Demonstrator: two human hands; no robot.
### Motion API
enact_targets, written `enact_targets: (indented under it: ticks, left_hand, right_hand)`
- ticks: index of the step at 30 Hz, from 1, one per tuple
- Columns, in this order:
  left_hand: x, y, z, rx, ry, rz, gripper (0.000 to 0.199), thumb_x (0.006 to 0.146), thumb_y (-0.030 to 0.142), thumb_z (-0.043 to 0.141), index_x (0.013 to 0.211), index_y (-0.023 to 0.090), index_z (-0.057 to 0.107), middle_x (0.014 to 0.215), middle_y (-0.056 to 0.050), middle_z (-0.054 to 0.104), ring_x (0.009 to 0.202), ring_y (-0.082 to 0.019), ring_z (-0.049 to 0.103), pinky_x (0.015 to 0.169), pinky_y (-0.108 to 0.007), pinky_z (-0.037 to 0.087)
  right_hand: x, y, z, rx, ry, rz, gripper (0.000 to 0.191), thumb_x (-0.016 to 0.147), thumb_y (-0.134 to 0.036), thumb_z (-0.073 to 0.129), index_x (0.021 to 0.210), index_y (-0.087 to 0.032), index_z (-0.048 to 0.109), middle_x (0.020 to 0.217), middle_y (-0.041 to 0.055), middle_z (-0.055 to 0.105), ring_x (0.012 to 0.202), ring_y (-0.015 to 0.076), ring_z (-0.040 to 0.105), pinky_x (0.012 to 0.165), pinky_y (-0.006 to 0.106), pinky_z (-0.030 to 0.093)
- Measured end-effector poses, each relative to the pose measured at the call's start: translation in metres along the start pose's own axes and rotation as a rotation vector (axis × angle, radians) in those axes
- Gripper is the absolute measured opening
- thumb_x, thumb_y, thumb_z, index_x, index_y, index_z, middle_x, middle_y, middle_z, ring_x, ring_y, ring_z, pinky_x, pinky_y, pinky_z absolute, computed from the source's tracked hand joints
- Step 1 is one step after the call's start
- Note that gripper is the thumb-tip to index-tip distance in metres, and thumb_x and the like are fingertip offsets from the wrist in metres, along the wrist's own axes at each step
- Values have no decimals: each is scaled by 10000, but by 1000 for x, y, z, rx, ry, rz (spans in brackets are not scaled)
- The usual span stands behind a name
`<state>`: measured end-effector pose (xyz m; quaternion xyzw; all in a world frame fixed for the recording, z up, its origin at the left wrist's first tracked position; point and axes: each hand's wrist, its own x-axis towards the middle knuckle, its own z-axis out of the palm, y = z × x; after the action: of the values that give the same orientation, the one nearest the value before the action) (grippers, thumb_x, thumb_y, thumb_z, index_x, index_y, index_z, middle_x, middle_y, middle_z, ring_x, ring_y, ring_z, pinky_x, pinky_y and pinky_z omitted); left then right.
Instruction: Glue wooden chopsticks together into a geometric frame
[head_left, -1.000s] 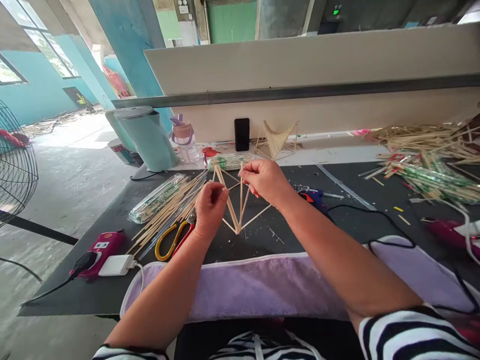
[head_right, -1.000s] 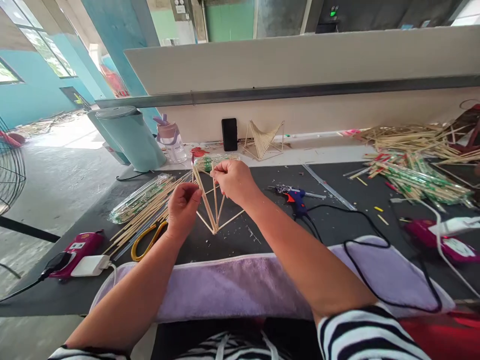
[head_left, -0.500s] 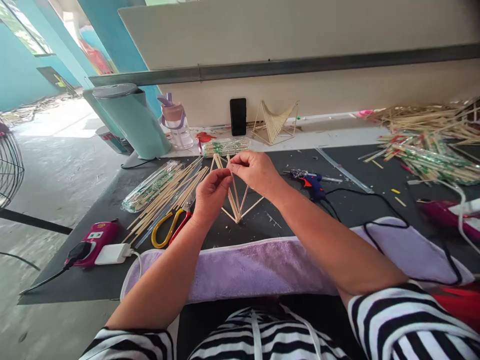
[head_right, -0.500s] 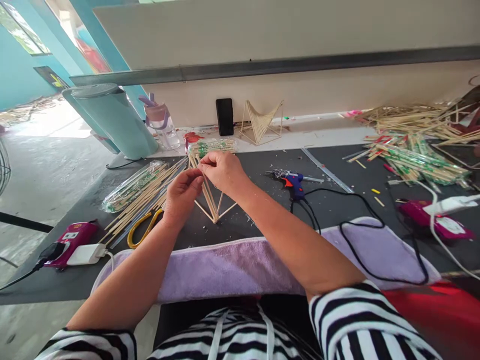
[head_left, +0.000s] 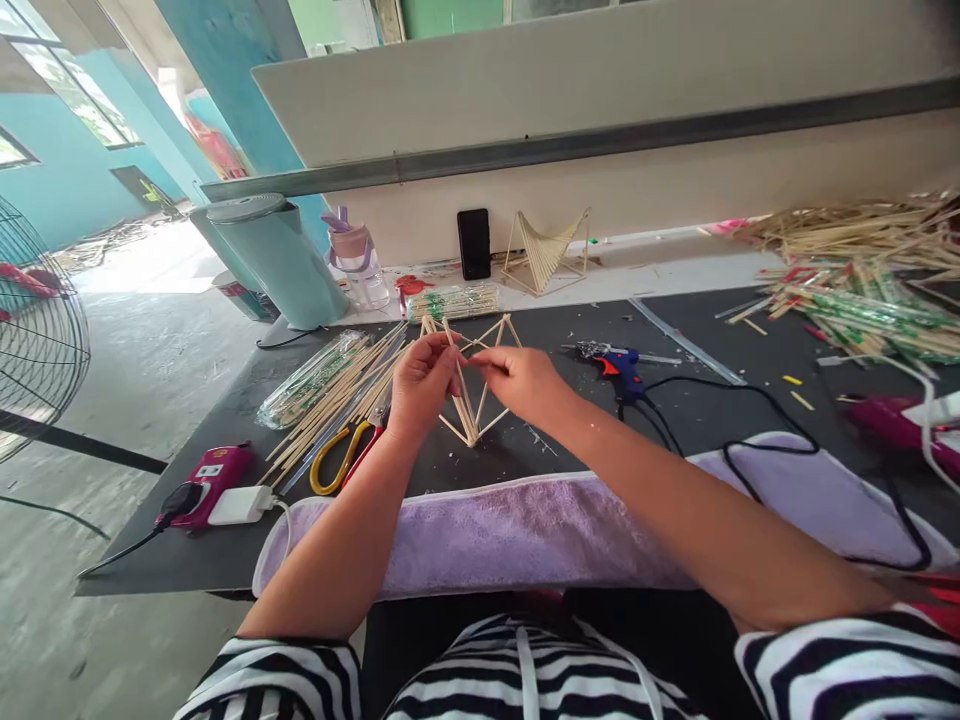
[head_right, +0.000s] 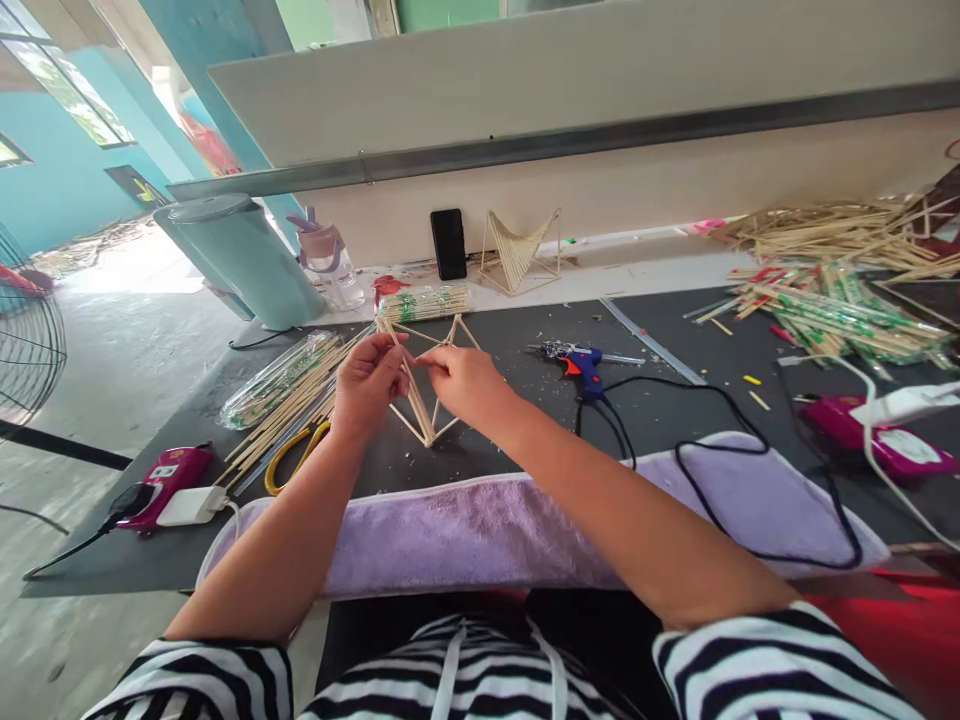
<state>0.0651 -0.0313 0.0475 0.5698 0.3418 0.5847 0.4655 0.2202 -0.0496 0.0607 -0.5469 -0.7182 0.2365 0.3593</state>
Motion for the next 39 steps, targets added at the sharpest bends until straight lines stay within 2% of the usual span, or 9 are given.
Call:
enact_targets:
  ticks: [6, 15, 18, 21, 25, 29, 34, 37, 39]
  left_hand:
    - [-1, 4, 0, -19, 26, -51, 246, 818, 409, 698, 934, 201, 637, 790, -5, 701, 401, -57, 521, 372, -185, 330]
    - [10, 18, -12, -176, 147, 85, 227, 798, 377, 744, 825, 213, 590, 686, 30, 694, 407, -79, 532, 347, -184, 353]
    - [15, 37, -25, -204, 177, 177, 97, 866, 265, 643, 800, 206, 604, 660, 41, 703, 409, -76, 512, 356, -172, 380]
    - [12, 60, -37, -131, 171, 192, 185, 863, 123, 497, 769, 206, 633, 597, 62, 674, 372, -79, 442, 265, -139, 264]
    - [0, 73, -35, -45, -40, 20, 59, 724, 233, 652, 731, 182, 681, 475, 6, 586, 360, -94, 449, 259, -138, 225]
    - [-11, 58, -8, -65, -256, -217, 167, 706, 356, 756, 746, 196, 726, 521, -43, 603, 443, -115, 523, 372, -193, 402]
    - [-20, 35, 30, -234, -452, -489, 213, 723, 370, 781, 735, 172, 703, 536, -47, 580, 470, -118, 521, 425, -219, 421]
    - [-23, 28, 36, -330, -428, -591, 196, 741, 328, 774, 757, 166, 665, 603, -42, 609, 502, -135, 583, 439, -223, 457]
    - [-25, 26, 33, -370, -382, -617, 187, 749, 303, 767, 778, 161, 648, 633, -29, 612, 480, -119, 576, 417, -205, 439]
  right_hand:
    - [-24, 34, 25, -246, -249, -87, 473, 908, -97, 421, 1338, -158, 608, 1270, 114, 678, 1156, 215, 645, 999, 315, 465]
    - [-18, 39, 36, -302, -232, -256, 301, 924, -92, 443, 1089, -118, 694, 1131, 126, 716, 1116, 190, 640, 957, 260, 457]
    - [-20, 34, 21, -265, -248, -220, 376, 943, -118, 441, 1248, -161, 656, 1143, 95, 726, 1044, 166, 666, 887, 245, 474]
    - [-25, 35, -20, -237, -167, -109, 437, 965, -231, 462, 1388, -280, 561, 1037, 25, 755, 914, 154, 691, 801, 246, 479]
    - [-25, 74, -85, -499, 147, 203, 359, 982, -315, 399, 1124, -171, 696, 995, 122, 746, 960, 232, 688, 817, 315, 473]
    - [-20, 130, -116, -697, 58, 622, 475, 890, -473, 542, 1161, -99, 652, 1150, 225, 695, 1055, 317, 666, 802, 356, 477]
    - [-15, 158, -116, -634, -88, 661, 425, 810, -483, 627, 1008, -122, 729, 1031, 178, 739, 947, 275, 692, 688, 291, 449]
    - [-15, 160, -116, -588, -92, 622, 378, 844, -456, 579, 967, -138, 742, 941, 142, 752, 855, 246, 696, 646, 287, 433]
    - [-17, 164, -115, -570, -77, 602, 383, 843, -422, 594, 1058, -132, 722, 1048, 152, 740, 925, 259, 687, 691, 301, 441]
